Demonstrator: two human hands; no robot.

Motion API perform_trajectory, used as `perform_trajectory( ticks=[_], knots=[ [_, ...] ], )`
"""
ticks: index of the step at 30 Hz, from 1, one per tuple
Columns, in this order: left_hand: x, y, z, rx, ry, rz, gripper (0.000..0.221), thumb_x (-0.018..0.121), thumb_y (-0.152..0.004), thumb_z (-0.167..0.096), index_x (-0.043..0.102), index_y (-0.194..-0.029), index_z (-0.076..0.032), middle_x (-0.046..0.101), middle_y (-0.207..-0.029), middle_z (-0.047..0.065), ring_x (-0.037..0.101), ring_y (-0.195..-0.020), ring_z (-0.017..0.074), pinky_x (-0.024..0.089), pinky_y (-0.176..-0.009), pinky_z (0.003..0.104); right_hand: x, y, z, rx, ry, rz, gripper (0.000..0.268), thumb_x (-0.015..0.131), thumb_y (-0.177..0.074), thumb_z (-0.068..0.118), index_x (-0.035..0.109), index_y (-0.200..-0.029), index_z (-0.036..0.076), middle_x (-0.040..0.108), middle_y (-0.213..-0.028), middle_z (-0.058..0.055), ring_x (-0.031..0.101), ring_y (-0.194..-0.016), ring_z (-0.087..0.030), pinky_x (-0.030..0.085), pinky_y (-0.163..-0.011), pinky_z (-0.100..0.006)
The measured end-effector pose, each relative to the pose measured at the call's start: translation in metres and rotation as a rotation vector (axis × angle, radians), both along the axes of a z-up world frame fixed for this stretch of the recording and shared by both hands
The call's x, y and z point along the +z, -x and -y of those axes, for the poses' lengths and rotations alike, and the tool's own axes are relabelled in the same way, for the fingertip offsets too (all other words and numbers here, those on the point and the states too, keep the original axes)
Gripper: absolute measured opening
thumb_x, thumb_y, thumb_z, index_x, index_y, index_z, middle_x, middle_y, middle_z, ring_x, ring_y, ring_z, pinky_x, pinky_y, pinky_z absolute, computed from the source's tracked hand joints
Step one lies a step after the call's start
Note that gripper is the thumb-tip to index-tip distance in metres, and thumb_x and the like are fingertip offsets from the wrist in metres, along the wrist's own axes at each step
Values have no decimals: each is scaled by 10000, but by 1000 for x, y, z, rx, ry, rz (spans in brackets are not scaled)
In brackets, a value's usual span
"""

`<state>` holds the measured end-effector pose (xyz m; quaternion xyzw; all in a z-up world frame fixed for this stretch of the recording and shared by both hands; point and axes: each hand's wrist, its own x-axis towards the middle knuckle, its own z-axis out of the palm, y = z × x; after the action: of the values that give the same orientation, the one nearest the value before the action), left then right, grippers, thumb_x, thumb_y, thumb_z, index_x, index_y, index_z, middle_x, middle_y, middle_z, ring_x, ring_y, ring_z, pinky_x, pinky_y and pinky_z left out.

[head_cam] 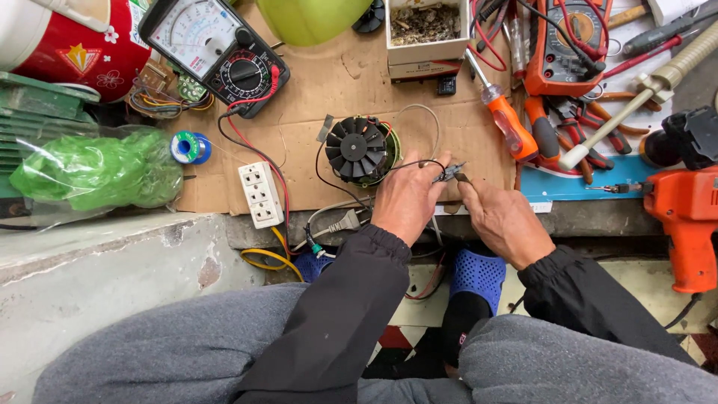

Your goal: Soldering wires to a circuit board and using pliers for wire manipulation.

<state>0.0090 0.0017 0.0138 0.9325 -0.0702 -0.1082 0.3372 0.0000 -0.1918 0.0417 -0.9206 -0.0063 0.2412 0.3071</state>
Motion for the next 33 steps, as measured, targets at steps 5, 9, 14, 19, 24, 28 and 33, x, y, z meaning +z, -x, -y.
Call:
perform_trajectory(
  ticks=[5, 9, 14, 19, 24, 28, 33],
  knots=[
    [0, 0, -3, -9, 6, -9, 505, 796, -970, -216, 712, -1462, -292, 704, -1156, 141, 770, -1068, 484, 672, -890, 560, -10, 12, 15, 46, 67, 73, 444, 481, -1184, 448, 603, -930, 104, 695, -796, -333, 712, -959, -602, 586, -755, -703],
    [4, 0, 0, -18, 7, -8, 506, 795, -972, -220, 706, -1464, -295, 698, -1153, 132, 772, -1065, 481, 675, -872, 556, -10, 15, 20, 74, 124, 157, 412, 468, -1213, 428, 584, -940, 142, 673, -730, -261, 739, -878, -546, 608, -701, -634],
    [10, 0, 2, 2, 2, -11, 500, 781, -980, -208, 721, -1472, -278, 727, -1153, 156, 774, -1041, 485, 669, -852, 555, 0, 9, 18, 105, 159, 170, 467, 482, -1201, 450, 573, -861, 143, 661, -681, -220, 753, -823, -493, 614, -708, -598],
    [6, 2, 3, 6, 10, -4, 519, 780, -984, -227, 705, -1493, -289, 713, -1174, 166, 763, -1066, 486, 665, -862, 560, -2, 7, 12, 98, 143, 178, 491, 479, -1199, 469, 552, -840, 142, 647, -657, -214, 752, -810, -492, 610, -697, -600],
    [8, 12, 8, 60, 23, 30, 511, 787, -987, -262, 712, -1493, -284, 711, -1232, 136, 776, -1130, 426, 668, -913, 521, 8, 2, 12, 75, 87, 87, 556, 474, -1196, 479, 577, -814, 90, 661, -679, -277, 737, -838, -555, 596, -731, -632],
    [23, 16, 16, 144, 95, 13, 501, 729, -1060, -268, 662, -1556, -252, 685, -1290, 146, 759, -1186, 431, 667, -948, 533, 13, -3, 14, -24, -17, -47, 520, 453, -1177, 527, 612, -909, 111, 693, -759, -286, 736, -936, -555, 580, -780, -646],
    [33, 14, 24, 189, 106, 35, 483, 707, -1085, -287, 660, -1559, -208, 683, -1291, 160, 751, -1193, 437, 665, -949, 532, 31, -12, 19, -175, -214, -178, 553, 410, -1170, 573, 671, -981, 124, 748, -855, -290, 734, -1015, -569, 593, -861, -646]
  ],
)
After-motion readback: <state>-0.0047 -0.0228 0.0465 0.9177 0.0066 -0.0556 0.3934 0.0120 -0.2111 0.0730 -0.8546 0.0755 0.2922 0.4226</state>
